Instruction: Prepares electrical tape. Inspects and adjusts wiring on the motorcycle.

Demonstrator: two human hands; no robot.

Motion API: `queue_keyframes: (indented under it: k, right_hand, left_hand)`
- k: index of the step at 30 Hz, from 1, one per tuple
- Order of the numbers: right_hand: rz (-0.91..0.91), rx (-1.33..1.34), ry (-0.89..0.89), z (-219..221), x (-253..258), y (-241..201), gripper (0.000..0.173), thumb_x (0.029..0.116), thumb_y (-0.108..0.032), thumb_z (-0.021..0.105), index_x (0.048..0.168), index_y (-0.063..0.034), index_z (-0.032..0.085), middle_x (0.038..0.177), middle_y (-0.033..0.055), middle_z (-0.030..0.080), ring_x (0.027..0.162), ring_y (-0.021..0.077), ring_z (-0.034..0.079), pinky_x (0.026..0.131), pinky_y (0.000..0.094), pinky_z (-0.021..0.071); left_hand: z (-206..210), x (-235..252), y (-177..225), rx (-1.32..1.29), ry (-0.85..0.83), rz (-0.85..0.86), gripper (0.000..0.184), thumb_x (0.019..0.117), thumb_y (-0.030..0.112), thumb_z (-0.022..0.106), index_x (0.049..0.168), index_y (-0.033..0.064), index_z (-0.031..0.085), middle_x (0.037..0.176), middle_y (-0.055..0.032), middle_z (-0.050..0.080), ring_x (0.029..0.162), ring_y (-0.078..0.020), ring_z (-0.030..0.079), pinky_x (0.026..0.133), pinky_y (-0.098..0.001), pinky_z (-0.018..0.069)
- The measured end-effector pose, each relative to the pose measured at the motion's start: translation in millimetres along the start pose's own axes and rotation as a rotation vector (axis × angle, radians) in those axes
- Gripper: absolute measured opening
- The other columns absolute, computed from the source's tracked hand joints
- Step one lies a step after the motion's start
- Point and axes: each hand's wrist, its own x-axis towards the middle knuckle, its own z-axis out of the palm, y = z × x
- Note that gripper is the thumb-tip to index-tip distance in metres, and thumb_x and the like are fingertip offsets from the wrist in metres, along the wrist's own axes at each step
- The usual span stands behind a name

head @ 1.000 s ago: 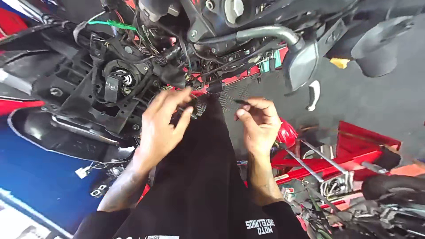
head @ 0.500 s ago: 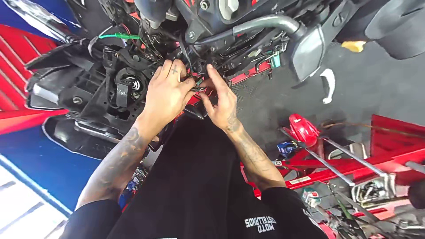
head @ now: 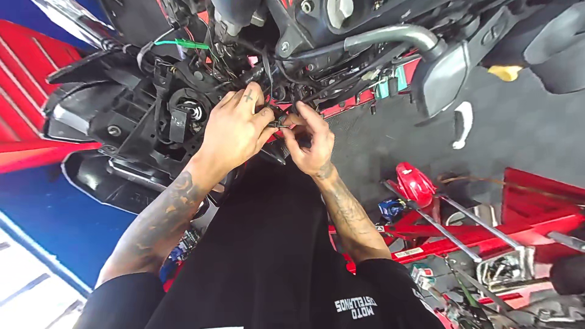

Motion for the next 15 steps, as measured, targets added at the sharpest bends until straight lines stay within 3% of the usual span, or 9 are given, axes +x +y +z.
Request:
queue_keyframes:
  k: [4,8,11,15]
  right_hand:
    - [-0.049,-0.041,0.012,-1.4,0.5,-0.9,0.043,0.0915,-0.003,0.072,0.130,0.0095,0.057,0.098,0.0158,0.074,0.079,0.0195,0.072,0.068,0.0336,0.0617]
    - [-0.112,-0.120,0.116,6.5,-0.6,0.0,0.028,0.0892,-0.008,0.075,0.115,0.0017,0.068,0.099,0.0161,0.073,0.095,0.0264,0.071,0.085,0.0418,0.0593]
    - [-0.160,-0.095,0.102,7.3,-0.8,0.0,0.018,0.0908,-0.008,0.072,0.107,-0.0035,0.066,0.105,0.0165,0.072,0.108,0.0311,0.069,0.097,0.0473,0.0553]
    - [-0.191,0.003,0.090,10.4,-2.7,2.9,0.017,0.0888,-0.004,0.069,0.104,-0.0022,0.063,0.097,0.0163,0.071,0.098,0.0296,0.071,0.089,0.0457,0.0589]
  left_hand:
    - [-1.5,0.4,-2.3,-0.013,-0.011,0.026,0.028,0.1002,0.032,0.062,0.102,0.0065,0.074,0.112,-0.0207,0.063,0.101,-0.0386,0.063,0.087,-0.0488,0.0522]
    - [-2.9,-0.6,-3.0,-0.031,-0.012,0.023,0.027,0.0987,0.031,0.063,0.099,0.0061,0.073,0.112,-0.0207,0.062,0.102,-0.0381,0.063,0.086,-0.0490,0.0518]
    - [-5.5,-1.9,-3.9,-0.046,-0.022,0.011,0.025,0.0981,0.030,0.062,0.100,0.0070,0.073,0.114,-0.0204,0.062,0.103,-0.0378,0.063,0.086,-0.0487,0.0516]
    - [-7.0,-1.2,-2.8,-0.061,-0.028,0.002,0.024,0.0955,0.028,0.061,0.098,0.0070,0.073,0.112,-0.0199,0.061,0.101,-0.0372,0.062,0.085,-0.0486,0.0511]
